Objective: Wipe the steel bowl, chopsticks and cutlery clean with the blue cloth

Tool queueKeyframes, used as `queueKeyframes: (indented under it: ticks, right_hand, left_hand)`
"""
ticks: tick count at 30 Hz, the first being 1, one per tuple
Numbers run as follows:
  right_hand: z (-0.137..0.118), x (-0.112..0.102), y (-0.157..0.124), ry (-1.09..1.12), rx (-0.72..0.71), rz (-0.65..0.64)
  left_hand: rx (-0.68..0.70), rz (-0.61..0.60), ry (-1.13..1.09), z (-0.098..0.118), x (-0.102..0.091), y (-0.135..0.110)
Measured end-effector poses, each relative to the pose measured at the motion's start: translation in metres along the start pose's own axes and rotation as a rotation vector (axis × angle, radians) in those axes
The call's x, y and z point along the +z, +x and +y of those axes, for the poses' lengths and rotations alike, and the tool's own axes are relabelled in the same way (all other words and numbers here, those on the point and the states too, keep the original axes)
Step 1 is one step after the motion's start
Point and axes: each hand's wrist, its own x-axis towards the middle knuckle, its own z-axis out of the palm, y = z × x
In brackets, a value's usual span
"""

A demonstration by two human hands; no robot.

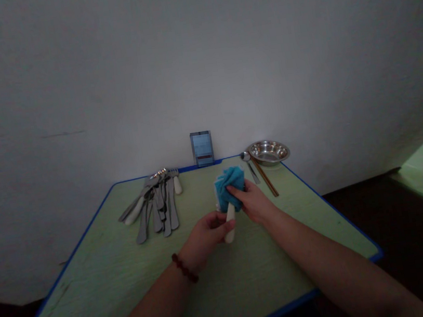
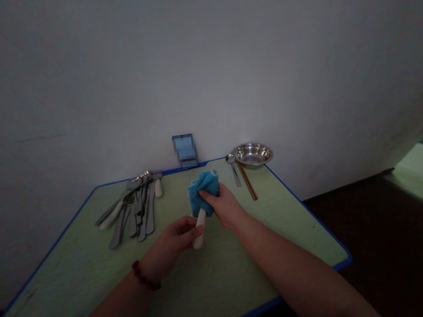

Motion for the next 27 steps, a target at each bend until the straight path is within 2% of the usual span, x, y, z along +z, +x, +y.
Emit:
queueKeyframes:
  ticks: [5, 14, 27]
  right_hand:
    - [-0.001, 0.001, -0.002, 0.006, 0.017, -0.029]
    - [0.0, -0.003, 0.001, -0.019, 0.008, -0.04]
    - [-0.002, -0.01, 0.008, -0.182, -0.128, 0.003]
  left_hand:
    - [-0.007, 0.022, 0.01, -0.001, 0.0, 0.001]
    - [0.001, -0.015, 0.009, -0.001, -0.002, 0.001]
    - [-0.022, -0.028, 0.015, 0.002, -0.001, -0.001]
